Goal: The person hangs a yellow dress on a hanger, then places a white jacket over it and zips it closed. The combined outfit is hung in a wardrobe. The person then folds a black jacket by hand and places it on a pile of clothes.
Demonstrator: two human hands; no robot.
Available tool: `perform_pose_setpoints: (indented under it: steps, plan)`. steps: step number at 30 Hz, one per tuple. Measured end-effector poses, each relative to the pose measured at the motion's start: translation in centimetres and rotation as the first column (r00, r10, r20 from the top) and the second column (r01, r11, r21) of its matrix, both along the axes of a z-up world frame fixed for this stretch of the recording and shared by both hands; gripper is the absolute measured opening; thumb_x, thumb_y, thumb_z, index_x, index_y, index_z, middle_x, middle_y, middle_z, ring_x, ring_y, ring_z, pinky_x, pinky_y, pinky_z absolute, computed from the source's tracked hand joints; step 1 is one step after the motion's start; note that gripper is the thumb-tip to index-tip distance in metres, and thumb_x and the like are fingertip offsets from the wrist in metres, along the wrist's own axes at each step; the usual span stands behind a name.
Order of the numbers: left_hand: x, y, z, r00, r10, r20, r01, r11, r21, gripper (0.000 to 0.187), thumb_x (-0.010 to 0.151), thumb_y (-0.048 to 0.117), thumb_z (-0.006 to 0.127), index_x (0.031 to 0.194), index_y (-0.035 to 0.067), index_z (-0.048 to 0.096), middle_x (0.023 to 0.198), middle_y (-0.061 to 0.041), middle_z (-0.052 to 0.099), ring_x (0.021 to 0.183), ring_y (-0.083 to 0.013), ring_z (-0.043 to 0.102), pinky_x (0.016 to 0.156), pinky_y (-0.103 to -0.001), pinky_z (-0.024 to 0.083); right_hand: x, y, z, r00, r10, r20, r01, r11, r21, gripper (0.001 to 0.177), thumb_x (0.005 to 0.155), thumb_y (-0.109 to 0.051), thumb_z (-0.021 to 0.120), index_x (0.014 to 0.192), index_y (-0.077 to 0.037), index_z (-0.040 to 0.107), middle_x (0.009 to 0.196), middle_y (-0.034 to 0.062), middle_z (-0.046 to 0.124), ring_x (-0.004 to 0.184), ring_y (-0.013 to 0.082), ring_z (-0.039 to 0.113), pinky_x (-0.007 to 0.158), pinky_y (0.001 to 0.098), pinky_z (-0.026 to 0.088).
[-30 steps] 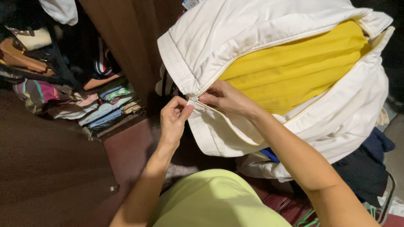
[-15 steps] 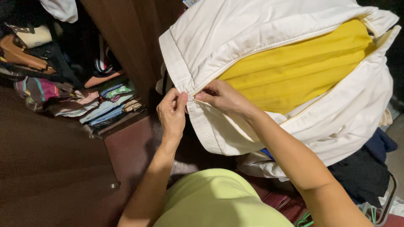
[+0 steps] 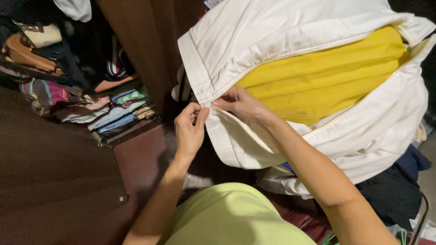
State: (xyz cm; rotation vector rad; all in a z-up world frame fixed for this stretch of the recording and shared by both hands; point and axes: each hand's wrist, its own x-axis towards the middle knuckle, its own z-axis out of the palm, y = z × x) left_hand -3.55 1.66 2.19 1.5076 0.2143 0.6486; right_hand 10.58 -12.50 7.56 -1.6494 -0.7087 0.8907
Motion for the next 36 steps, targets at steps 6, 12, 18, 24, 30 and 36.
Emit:
perform_pose_setpoints:
  steps: [6, 12, 18, 24, 30, 36]
  plan:
    - [-0.6, 0.2, -0.6, 0.993, 0.117, 0.025, -0.118, 0.989, 0.085, 0.014, 0.095, 0.009, 0.071, 0.091, -0.003, 0.064, 0.078, -0.004, 0.064, 0.068, -0.0058, 0.057, 0.062, -0.024, 0.049, -0.8, -0.3, 0.0, 0.999, 0.033, 0.008, -0.033, 0.998, -0.053, 0.024, 0.096, -0.015, 0.073, 0.109, 0.006, 0.074, 0.096, 0.0053, 0.074, 0.083, 0.0099, 0.063, 0.073, 0.0281, 0.052]
    - [0.1, -0.1, 0.0, 0.994, -0.087, 0.067, 0.091, 0.994, -0.066, 0.028, 0.109, 0.024, 0.055, 0.113, -0.003, 0.063, 0.098, -0.006, 0.066, 0.089, -0.0109, 0.058, 0.079, -0.028, 0.047, -1.4, 0.1, 1.2, 1.000, 0.007, 0.023, -0.007, 1.000, 0.005, 0.025, 0.094, -0.017, 0.071, 0.112, 0.002, 0.073, 0.101, 0.0016, 0.075, 0.090, 0.0084, 0.065, 0.080, 0.0273, 0.054]
    - [0.3, -1.1, 0.9, 0.998, 0.035, 0.060, -0.030, 0.996, -0.087, 0.032, 0.106, 0.024, 0.055, 0.118, -0.003, 0.068, 0.102, -0.006, 0.075, 0.093, -0.0122, 0.065, 0.085, -0.029, 0.052, -2.3, 0.5, 2.4, 0.964, 0.031, 0.263, -0.014, 0.998, -0.068, 0.023, 0.097, -0.018, 0.071, 0.109, 0.002, 0.074, 0.092, 0.0021, 0.068, 0.084, 0.0086, 0.058, 0.076, 0.0281, 0.051]
    - [0.7, 1.8, -0.7, 0.980, 0.077, 0.183, -0.005, 0.932, -0.363, 0.025, 0.110, 0.017, 0.056, 0.114, -0.004, 0.070, 0.100, -0.002, 0.069, 0.089, -0.0078, 0.057, 0.082, -0.025, 0.047, -0.9, -4.2, 7.8, 0.915, -0.175, 0.365, 0.291, 0.911, -0.293, 0.022, 0.093, -0.020, 0.070, 0.103, -0.001, 0.076, 0.081, 0.0009, 0.070, 0.072, 0.0100, 0.054, 0.064, 0.0298, 0.046]
    - [1.9, 2.1, -2.3, 0.982, 0.066, 0.174, 0.029, 0.870, -0.492, 0.022, 0.103, 0.016, 0.053, 0.114, 0.003, 0.068, 0.104, 0.002, 0.071, 0.093, -0.0059, 0.061, 0.087, -0.021, 0.049, 5.7, -13.2, 13.0, 0.815, -0.106, 0.569, 0.371, 0.850, -0.373, 0.022, 0.093, -0.019, 0.074, 0.100, 0.001, 0.076, 0.078, 0.0022, 0.068, 0.072, 0.0110, 0.055, 0.065, 0.0294, 0.047]
    - [1.6, 2.8, -1.6, 0.980, 0.066, 0.188, 0.033, 0.878, -0.477, 0.020, 0.112, 0.012, 0.050, 0.111, -0.003, 0.064, 0.108, -0.005, 0.069, 0.095, -0.0108, 0.063, 0.089, -0.025, 0.051, 10.8, -23.0, 15.8, 0.760, -0.230, 0.608, 0.464, 0.846, -0.261, 0.017, 0.095, -0.019, 0.073, 0.099, -0.002, 0.076, 0.084, 0.0006, 0.069, 0.077, 0.0090, 0.059, 0.070, 0.0270, 0.050]
